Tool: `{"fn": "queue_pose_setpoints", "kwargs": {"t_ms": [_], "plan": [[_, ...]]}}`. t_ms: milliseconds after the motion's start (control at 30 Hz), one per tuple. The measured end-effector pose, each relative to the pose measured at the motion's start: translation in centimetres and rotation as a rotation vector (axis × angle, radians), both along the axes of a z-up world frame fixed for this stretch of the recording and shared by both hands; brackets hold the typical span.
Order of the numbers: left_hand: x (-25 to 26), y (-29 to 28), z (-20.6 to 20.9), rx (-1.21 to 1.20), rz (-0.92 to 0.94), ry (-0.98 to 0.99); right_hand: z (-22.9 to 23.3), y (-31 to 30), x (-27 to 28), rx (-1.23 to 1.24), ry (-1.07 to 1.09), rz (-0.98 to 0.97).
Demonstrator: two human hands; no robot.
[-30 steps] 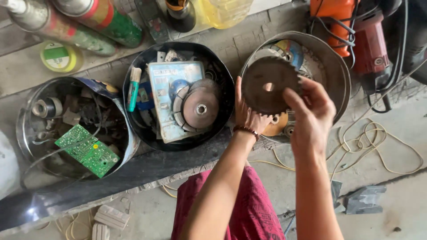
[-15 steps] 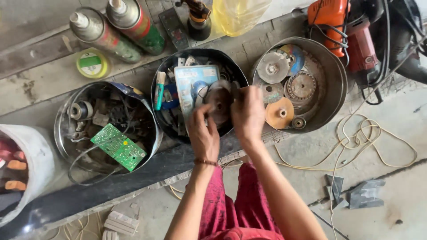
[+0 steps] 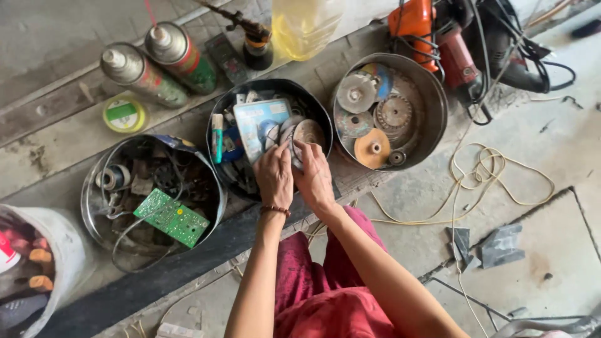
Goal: Searching through containers for specific tools and hardware components.
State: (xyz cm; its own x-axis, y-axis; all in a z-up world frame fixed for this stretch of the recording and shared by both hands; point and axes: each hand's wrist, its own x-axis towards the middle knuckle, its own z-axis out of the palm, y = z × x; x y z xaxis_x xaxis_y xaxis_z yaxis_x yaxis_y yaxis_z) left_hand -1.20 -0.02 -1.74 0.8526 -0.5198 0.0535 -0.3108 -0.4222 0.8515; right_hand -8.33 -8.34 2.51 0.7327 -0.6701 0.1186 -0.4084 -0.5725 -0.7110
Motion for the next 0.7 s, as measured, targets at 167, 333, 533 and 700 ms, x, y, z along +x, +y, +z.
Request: {"fn": "queue_pose_setpoints", "kwargs": {"t_ms": [167, 333, 533, 700], "plan": [[-0.6, -0.7, 3.5, 0.137, -0.033, -0.153, 3.7, -4.4, -4.1, 0.049, -0.066, -0.001], [-1.6, -3.9, 8.0, 0.127, -0.089, -0.180, -0.4, -11.4, -10.9, 0.081, 0.048, -0.194], [-3.3, -8.4, 8.6, 0.114, -0.181, -0.168, -4.5, -18.0, -14.3, 0.310, 0.103, -0.378], [-4.3, -13.5, 8.6, 0.152, -0.180, 0.074, -8.3, -23.4, -11.5, 0.433, 0.059, -0.398]]}}
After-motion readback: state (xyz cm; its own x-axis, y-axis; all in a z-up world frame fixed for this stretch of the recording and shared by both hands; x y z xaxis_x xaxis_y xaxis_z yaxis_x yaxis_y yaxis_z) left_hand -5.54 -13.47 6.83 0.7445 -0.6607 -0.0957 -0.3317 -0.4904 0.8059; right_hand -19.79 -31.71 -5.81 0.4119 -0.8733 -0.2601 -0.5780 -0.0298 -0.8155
